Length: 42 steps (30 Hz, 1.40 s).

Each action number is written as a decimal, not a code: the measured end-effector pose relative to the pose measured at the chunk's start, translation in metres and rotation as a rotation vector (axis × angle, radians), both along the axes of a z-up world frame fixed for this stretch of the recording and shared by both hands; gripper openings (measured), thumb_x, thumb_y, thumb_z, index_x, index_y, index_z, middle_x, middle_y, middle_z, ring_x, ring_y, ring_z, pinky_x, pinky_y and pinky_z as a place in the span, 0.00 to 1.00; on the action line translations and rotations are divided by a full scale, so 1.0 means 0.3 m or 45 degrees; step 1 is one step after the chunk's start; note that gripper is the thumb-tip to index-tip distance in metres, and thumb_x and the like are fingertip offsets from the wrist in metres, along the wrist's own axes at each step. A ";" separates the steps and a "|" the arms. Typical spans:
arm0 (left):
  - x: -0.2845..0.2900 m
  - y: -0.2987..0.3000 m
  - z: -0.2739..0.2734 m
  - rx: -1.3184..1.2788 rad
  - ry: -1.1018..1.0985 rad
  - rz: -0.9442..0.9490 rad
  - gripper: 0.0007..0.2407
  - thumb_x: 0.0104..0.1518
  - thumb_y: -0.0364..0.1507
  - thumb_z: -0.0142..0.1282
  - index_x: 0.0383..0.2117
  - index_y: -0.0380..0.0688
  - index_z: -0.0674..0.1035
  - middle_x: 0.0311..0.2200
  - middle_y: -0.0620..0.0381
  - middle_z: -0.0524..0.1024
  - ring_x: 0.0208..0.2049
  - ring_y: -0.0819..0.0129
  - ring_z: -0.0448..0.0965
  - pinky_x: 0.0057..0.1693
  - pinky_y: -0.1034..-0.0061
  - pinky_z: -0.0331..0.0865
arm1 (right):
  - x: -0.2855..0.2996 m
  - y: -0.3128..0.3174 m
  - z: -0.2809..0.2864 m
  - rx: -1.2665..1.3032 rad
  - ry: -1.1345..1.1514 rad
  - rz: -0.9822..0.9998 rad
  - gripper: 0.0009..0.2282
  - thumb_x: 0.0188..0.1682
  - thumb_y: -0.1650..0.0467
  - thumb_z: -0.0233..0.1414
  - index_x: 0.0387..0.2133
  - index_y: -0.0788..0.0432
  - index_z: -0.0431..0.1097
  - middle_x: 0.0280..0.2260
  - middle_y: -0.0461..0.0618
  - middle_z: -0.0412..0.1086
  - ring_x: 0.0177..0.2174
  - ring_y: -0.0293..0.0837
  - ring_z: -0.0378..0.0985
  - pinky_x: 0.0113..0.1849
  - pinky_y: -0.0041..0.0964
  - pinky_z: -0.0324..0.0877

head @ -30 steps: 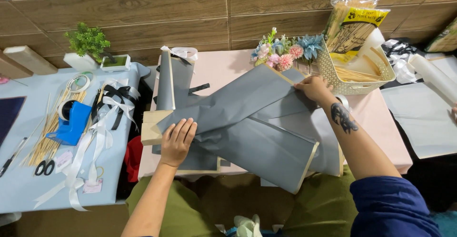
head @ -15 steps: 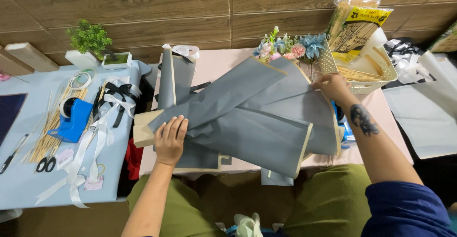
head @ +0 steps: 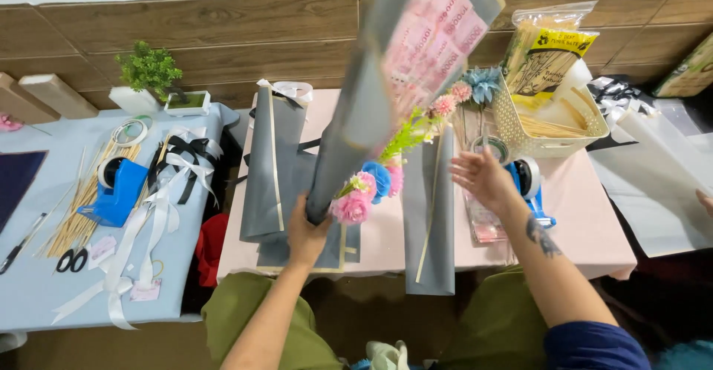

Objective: The person folds gray wrapping paper and secures it with tape. They then place a bouquet containing artificial flowers and banknotes into the paper, fan the paper around the bouquet, and secure the wrapping with tape at the base.

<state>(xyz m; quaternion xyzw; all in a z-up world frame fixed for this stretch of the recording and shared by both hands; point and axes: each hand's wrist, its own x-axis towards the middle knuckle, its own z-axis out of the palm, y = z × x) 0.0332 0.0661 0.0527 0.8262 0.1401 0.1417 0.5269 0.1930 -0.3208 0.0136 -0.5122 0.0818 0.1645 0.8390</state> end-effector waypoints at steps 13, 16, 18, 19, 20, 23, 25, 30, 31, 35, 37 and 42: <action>-0.140 -0.187 -0.097 -0.951 0.268 -0.395 0.31 0.41 0.19 0.72 0.57 0.39 0.73 0.48 0.48 0.80 0.50 0.62 0.78 0.57 0.60 0.73 | -0.129 0.325 0.201 0.424 0.151 0.092 0.34 0.43 0.37 0.42 0.47 0.49 0.69 0.49 0.58 0.73 0.48 0.60 0.77 0.50 0.58 0.72; -0.142 -0.188 -0.158 -1.042 0.353 -0.435 0.33 0.41 0.21 0.75 0.57 0.38 0.71 0.46 0.45 0.80 0.48 0.58 0.80 0.54 0.59 0.75 | -0.128 0.295 0.239 0.413 0.150 0.065 0.35 0.43 0.37 0.41 0.48 0.49 0.70 0.50 0.57 0.73 0.48 0.60 0.76 0.51 0.58 0.71; -0.158 -0.202 -0.099 -1.072 0.366 -0.431 0.30 0.42 0.19 0.72 0.55 0.39 0.72 0.43 0.50 0.80 0.45 0.62 0.79 0.51 0.63 0.76 | -0.128 0.274 0.263 0.403 0.149 0.032 0.36 0.42 0.37 0.40 0.48 0.50 0.70 0.50 0.57 0.73 0.49 0.59 0.76 0.52 0.58 0.70; -0.156 -0.204 -0.121 -1.074 0.369 -0.429 0.30 0.42 0.19 0.72 0.55 0.39 0.72 0.43 0.50 0.80 0.45 0.62 0.79 0.51 0.63 0.76 | -0.132 0.274 0.273 0.402 0.152 0.032 0.36 0.42 0.37 0.40 0.48 0.50 0.70 0.50 0.57 0.73 0.49 0.59 0.76 0.52 0.58 0.70; -0.151 -0.205 -0.142 -1.118 0.388 -0.491 0.28 0.43 0.18 0.71 0.53 0.38 0.73 0.42 0.47 0.81 0.43 0.58 0.81 0.48 0.62 0.78 | -0.133 0.274 0.286 0.397 0.150 0.015 0.37 0.42 0.37 0.40 0.49 0.51 0.70 0.50 0.57 0.73 0.49 0.59 0.76 0.53 0.58 0.69; -0.151 -0.211 -0.169 -1.172 0.420 -0.573 0.23 0.45 0.20 0.69 0.50 0.40 0.74 0.44 0.46 0.82 0.45 0.56 0.83 0.50 0.61 0.78 | -0.162 0.278 0.314 0.385 0.148 -0.020 0.38 0.42 0.37 0.39 0.49 0.51 0.71 0.50 0.56 0.73 0.50 0.59 0.76 0.54 0.57 0.68; -0.153 -0.213 -0.179 -1.182 0.435 -0.593 0.21 0.45 0.23 0.67 0.48 0.43 0.75 0.46 0.49 0.82 0.49 0.57 0.82 0.56 0.62 0.75 | -0.204 0.282 0.319 0.380 0.148 -0.039 0.38 0.42 0.37 0.38 0.49 0.52 0.71 0.50 0.56 0.73 0.50 0.59 0.75 0.54 0.57 0.68; -0.110 -0.217 -0.292 -1.327 0.397 -0.572 0.24 0.44 0.16 0.70 0.49 0.38 0.74 0.38 0.45 0.84 0.37 0.55 0.85 0.40 0.60 0.82 | -0.306 0.305 0.328 0.361 0.136 -0.111 0.41 0.42 0.36 0.36 0.50 0.53 0.73 0.50 0.55 0.73 0.52 0.59 0.75 0.57 0.57 0.66; -0.107 -0.216 -0.280 -1.327 0.397 -0.572 0.24 0.44 0.16 0.70 0.49 0.38 0.74 0.38 0.45 0.84 0.37 0.55 0.85 0.40 0.60 0.82 | -0.307 0.291 0.298 0.361 0.136 -0.111 0.41 0.42 0.36 0.36 0.50 0.53 0.73 0.50 0.55 0.73 0.52 0.59 0.75 0.57 0.57 0.66; -0.087 -0.206 -0.275 -1.318 0.369 -0.560 0.25 0.42 0.16 0.71 0.49 0.38 0.75 0.39 0.47 0.84 0.39 0.55 0.85 0.43 0.58 0.81 | -0.289 0.236 0.104 0.393 -0.164 0.197 0.47 0.35 0.35 0.37 0.61 0.55 0.62 0.55 0.62 0.69 0.51 0.65 0.73 0.52 0.67 0.67; -0.076 -0.207 -0.289 -1.331 0.370 -0.552 0.24 0.42 0.17 0.72 0.49 0.38 0.76 0.38 0.48 0.84 0.38 0.56 0.85 0.43 0.59 0.81 | -0.270 0.217 -0.012 0.405 -0.248 0.284 0.46 0.37 0.38 0.42 0.63 0.55 0.58 0.56 0.64 0.67 0.52 0.66 0.72 0.51 0.71 0.67; -0.053 -0.216 -0.284 -1.344 0.362 -0.514 0.23 0.42 0.18 0.72 0.47 0.40 0.77 0.37 0.52 0.84 0.37 0.59 0.85 0.43 0.60 0.81 | -0.234 0.159 -0.319 -0.121 -0.357 0.251 0.55 0.20 0.83 0.69 0.68 0.57 0.46 0.62 0.62 0.59 0.60 0.57 0.63 0.59 0.57 0.58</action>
